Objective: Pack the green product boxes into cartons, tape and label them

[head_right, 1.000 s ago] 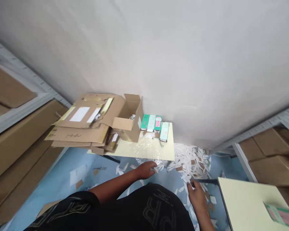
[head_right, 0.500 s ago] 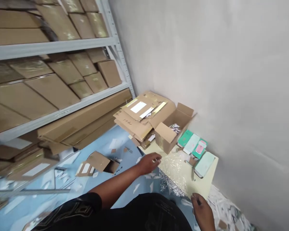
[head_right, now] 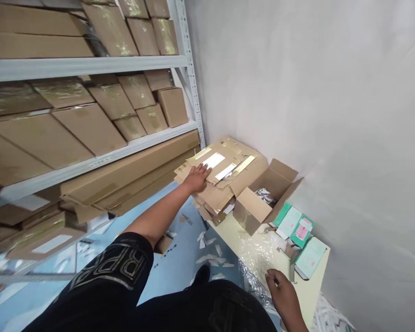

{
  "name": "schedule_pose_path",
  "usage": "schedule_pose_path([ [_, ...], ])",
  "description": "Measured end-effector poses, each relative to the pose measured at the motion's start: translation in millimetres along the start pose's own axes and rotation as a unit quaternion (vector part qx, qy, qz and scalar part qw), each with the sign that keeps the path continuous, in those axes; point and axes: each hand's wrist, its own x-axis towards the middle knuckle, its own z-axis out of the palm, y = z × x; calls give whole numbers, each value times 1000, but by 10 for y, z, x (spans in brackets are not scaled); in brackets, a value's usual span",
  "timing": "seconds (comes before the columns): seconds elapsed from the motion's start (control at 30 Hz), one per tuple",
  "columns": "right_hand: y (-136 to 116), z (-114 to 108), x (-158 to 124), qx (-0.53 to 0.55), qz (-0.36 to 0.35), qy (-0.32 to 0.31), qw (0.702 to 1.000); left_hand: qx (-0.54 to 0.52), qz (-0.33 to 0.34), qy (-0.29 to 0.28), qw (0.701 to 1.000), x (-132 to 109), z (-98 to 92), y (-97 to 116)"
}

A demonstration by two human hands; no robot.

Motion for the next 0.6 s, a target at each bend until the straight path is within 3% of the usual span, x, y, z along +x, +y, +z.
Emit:
schedule_pose_path([
  [0.07, -15, 208, -107, 4, 27, 19, 999, 4, 40, 6, 999, 114, 24, -153],
  [0.17, -128, 564, -262, 11, 70, 32, 997, -13, 89, 58, 994, 197, -58, -400],
  [0.33, -605, 1081, -399, 1, 81, 44, 996, -145, 112, 234, 955, 283, -471, -901],
  [0.47, -950, 1232, -456, -21, 63, 25, 998, -304, 48, 402, 862, 246, -894, -1105],
  [0.6, -1064, 1179, -593, -21, 73, 55, 996, -467, 40, 502, 727, 48, -1318, -928],
])
